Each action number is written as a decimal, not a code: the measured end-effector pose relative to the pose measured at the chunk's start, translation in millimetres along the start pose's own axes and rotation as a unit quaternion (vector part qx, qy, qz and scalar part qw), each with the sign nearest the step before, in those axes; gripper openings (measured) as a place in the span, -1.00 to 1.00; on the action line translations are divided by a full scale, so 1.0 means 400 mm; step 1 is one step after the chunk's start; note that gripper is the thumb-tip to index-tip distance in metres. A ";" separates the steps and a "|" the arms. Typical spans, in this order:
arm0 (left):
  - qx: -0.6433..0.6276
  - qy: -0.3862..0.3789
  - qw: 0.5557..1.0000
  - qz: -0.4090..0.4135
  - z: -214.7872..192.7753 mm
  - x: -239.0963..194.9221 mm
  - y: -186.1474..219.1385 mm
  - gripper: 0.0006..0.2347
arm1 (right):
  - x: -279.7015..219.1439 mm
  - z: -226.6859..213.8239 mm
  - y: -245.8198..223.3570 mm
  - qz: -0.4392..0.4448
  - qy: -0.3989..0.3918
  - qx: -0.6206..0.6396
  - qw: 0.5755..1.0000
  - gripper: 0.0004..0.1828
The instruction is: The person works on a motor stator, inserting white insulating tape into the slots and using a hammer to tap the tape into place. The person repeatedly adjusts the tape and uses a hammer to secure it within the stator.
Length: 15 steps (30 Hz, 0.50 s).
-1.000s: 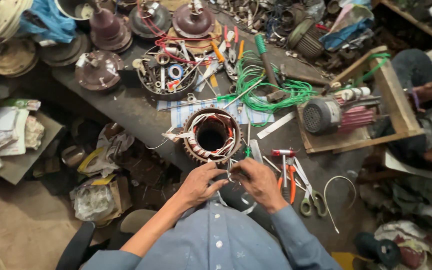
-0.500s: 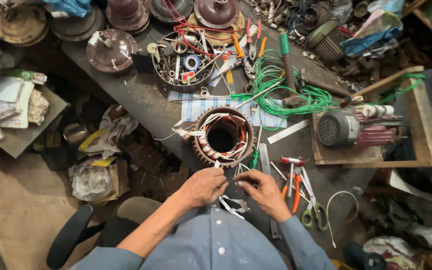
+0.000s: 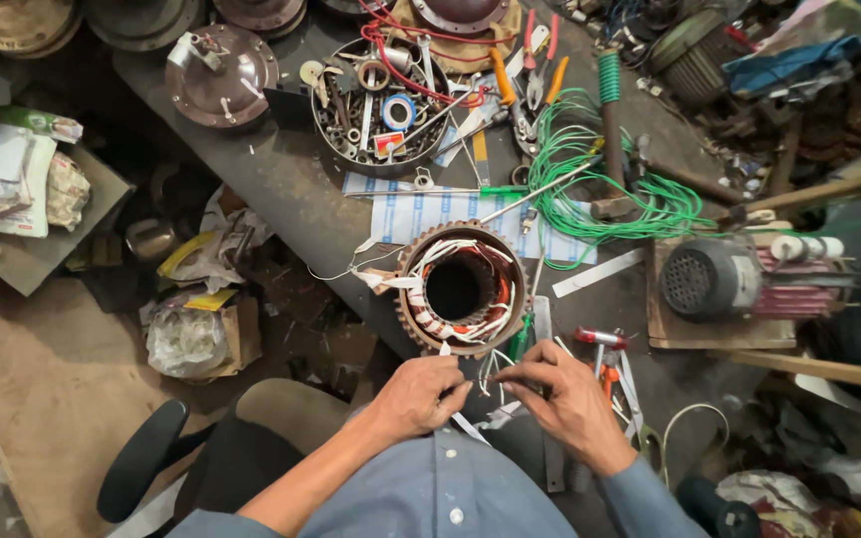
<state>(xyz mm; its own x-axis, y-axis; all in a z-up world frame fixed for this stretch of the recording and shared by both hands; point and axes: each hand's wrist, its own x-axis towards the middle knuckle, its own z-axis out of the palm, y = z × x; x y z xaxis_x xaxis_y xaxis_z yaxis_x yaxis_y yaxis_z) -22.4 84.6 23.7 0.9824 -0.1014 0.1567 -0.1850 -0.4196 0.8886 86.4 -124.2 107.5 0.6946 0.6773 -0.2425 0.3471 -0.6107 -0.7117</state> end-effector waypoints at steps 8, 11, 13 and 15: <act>-0.072 -0.034 0.996 -0.041 -0.016 0.019 -0.023 -0.80 | 0.126 -0.033 0.015 -0.024 0.021 -0.091 0.995 -0.76; -0.120 -0.075 0.988 -0.064 -0.036 0.024 -0.023 -0.80 | 0.193 -0.041 0.032 -0.023 0.050 -0.136 0.989 -0.75; -0.121 -0.101 0.984 -0.078 -0.042 0.035 -0.021 -0.76 | 0.231 -0.030 0.039 -0.034 0.037 -0.186 0.981 -0.75; -0.138 -0.119 0.979 -0.090 -0.054 0.048 -0.023 -0.75 | 0.266 -0.014 0.045 -0.033 0.005 -0.206 0.978 -0.66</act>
<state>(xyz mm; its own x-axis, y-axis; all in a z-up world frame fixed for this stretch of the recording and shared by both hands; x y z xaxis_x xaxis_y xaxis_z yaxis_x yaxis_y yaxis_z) -1.3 106.1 27.8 0.9587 -0.2701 -0.0892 0.0366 -0.1938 0.9804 170.1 -65.3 72.7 0.6672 0.7184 -0.1968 0.6152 -0.6804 -0.3983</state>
